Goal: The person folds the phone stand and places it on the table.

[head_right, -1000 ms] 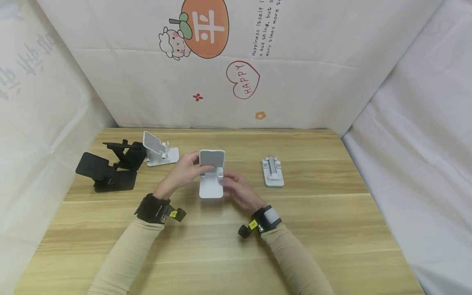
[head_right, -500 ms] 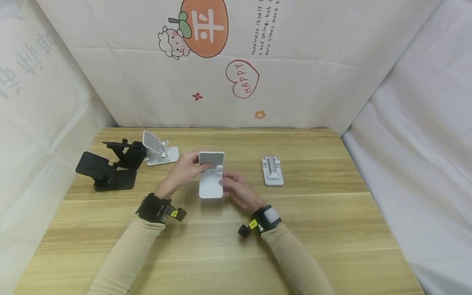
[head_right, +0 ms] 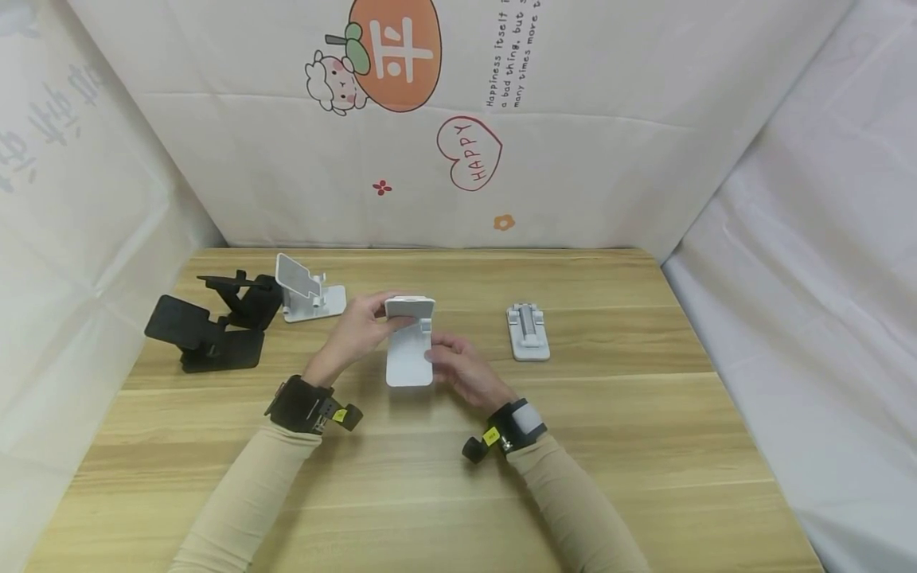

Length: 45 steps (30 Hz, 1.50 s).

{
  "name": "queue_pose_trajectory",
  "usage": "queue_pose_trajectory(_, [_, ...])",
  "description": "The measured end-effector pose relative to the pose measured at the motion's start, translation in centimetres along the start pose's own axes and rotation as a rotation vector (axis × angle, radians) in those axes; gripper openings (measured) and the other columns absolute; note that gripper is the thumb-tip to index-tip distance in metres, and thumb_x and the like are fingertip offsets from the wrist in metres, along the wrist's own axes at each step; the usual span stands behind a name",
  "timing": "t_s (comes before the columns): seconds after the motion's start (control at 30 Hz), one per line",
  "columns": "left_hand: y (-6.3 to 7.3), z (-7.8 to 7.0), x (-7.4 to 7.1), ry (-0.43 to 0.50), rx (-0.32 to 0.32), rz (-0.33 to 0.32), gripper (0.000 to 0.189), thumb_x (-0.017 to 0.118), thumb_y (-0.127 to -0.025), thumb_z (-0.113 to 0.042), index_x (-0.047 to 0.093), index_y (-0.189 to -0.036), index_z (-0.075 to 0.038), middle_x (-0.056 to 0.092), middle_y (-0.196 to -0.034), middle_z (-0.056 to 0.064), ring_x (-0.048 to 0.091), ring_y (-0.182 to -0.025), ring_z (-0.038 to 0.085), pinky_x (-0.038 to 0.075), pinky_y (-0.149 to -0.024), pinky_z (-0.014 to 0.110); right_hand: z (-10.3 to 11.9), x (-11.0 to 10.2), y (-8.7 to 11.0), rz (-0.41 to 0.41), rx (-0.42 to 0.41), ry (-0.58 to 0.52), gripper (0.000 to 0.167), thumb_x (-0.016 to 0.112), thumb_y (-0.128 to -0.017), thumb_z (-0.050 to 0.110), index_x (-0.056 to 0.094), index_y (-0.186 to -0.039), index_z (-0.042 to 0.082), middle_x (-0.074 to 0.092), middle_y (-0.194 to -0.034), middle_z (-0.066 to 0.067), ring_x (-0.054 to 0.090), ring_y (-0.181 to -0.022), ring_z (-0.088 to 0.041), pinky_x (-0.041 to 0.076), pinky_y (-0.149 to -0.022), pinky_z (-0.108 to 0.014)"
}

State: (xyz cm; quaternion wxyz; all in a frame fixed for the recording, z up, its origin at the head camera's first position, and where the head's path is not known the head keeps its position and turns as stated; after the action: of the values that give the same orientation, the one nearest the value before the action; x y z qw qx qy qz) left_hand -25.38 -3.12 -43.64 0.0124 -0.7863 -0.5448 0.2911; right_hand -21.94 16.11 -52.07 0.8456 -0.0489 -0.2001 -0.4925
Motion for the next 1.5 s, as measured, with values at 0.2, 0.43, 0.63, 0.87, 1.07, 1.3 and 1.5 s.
queue_pose_trajectory(0.2, [0.0,0.1,-0.1,-0.003,0.005,-0.007,0.033,0.079,-0.089,-0.003,0.072,-0.121,0.001,0.075,-0.116,0.018,0.073,-0.109,0.033,0.058,-0.098,0.045,0.0,0.2,0.0,0.011,-0.011,-0.006,0.046,0.048,-0.105,0.001,0.039,-0.148,-0.014,0.070,-0.121,-0.008,0.073,-0.098,-0.016,0.062,-0.077,-0.025])
queue_pose_trajectory(0.43, [0.1,0.0,-0.1,0.009,-0.015,-0.006,0.033,0.078,-0.089,-0.003,0.072,-0.122,0.000,0.075,-0.117,0.017,0.072,-0.111,0.032,0.057,-0.099,0.044,-0.1,0.4,0.0,0.016,-0.015,-0.024,0.042,0.048,-0.104,0.000,0.045,-0.144,-0.011,0.071,-0.119,-0.008,0.073,-0.097,-0.017,0.062,-0.077,-0.026])
queue_pose_trajectory(0.63, [0.2,0.0,-0.1,0.012,-0.017,-0.005,0.034,0.079,-0.089,-0.003,0.072,-0.123,0.002,0.075,-0.118,0.018,0.072,-0.111,0.033,0.057,-0.099,0.044,-0.2,0.5,-0.1,0.004,-0.015,-0.023,0.039,0.047,-0.103,-0.002,0.048,-0.142,-0.009,0.072,-0.117,-0.007,0.073,-0.096,-0.016,0.062,-0.077,-0.026])
queue_pose_trajectory(0.87, [0.3,-0.2,-0.1,-0.035,0.019,0.003,0.040,0.080,-0.090,-0.007,0.069,-0.128,0.000,0.074,-0.121,0.018,0.071,-0.113,0.033,0.057,-0.098,0.046,-0.2,0.4,0.0,-0.022,-0.004,-0.015,0.039,0.049,-0.102,-0.001,0.049,-0.140,-0.008,0.071,-0.118,-0.007,0.073,-0.098,-0.016,0.062,-0.079,-0.026])
queue_pose_trajectory(1.07, [0.2,-1.8,-0.2,-0.183,0.222,-0.076,0.048,0.082,-0.089,-0.013,0.066,-0.134,-0.003,0.069,-0.132,0.016,0.067,-0.120,0.032,0.054,-0.103,0.047,-0.3,0.1,0.0,-0.039,0.001,-0.010,0.045,0.047,-0.104,0.001,0.040,-0.146,-0.012,0.069,-0.121,-0.006,0.072,-0.102,-0.016,0.062,-0.081,-0.025])
queue_pose_trajectory(1.3, [0.0,-5.4,-0.5,-0.440,0.471,-0.154,0.026,0.081,-0.088,-0.009,0.077,-0.113,-0.005,0.073,-0.114,0.011,0.067,-0.108,0.026,0.056,-0.098,0.035,-0.5,-0.3,-0.1,-0.026,0.015,-0.019,0.049,0.047,-0.104,0.001,0.035,-0.149,-0.014,0.068,-0.124,-0.008,0.072,-0.104,-0.019,0.062,-0.084,-0.027])
queue_pose_trajectory(1.5, [0.2,-6.5,-0.3,-0.613,0.474,-0.115,0.018,0.080,-0.090,-0.008,0.080,-0.108,-0.007,0.074,-0.105,0.006,0.066,-0.097,0.021,0.057,-0.087,0.028,-0.7,-0.3,-0.2,-0.034,0.022,-0.013,0.050,0.049,-0.104,0.002,0.035,-0.149,-0.014,0.067,-0.124,-0.007,0.072,-0.104,-0.019,0.062,-0.083,-0.027])
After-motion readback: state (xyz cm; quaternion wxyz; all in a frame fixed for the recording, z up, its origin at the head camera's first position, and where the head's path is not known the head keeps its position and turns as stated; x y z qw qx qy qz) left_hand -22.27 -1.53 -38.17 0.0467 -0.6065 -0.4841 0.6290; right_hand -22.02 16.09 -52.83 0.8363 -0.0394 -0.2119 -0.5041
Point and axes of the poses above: each hand's wrist, its own y-axis away from the middle knuckle, its own x-axis out of the palm, z = x × y, the point moved 3 cm from there along -y, towards the middle knuckle
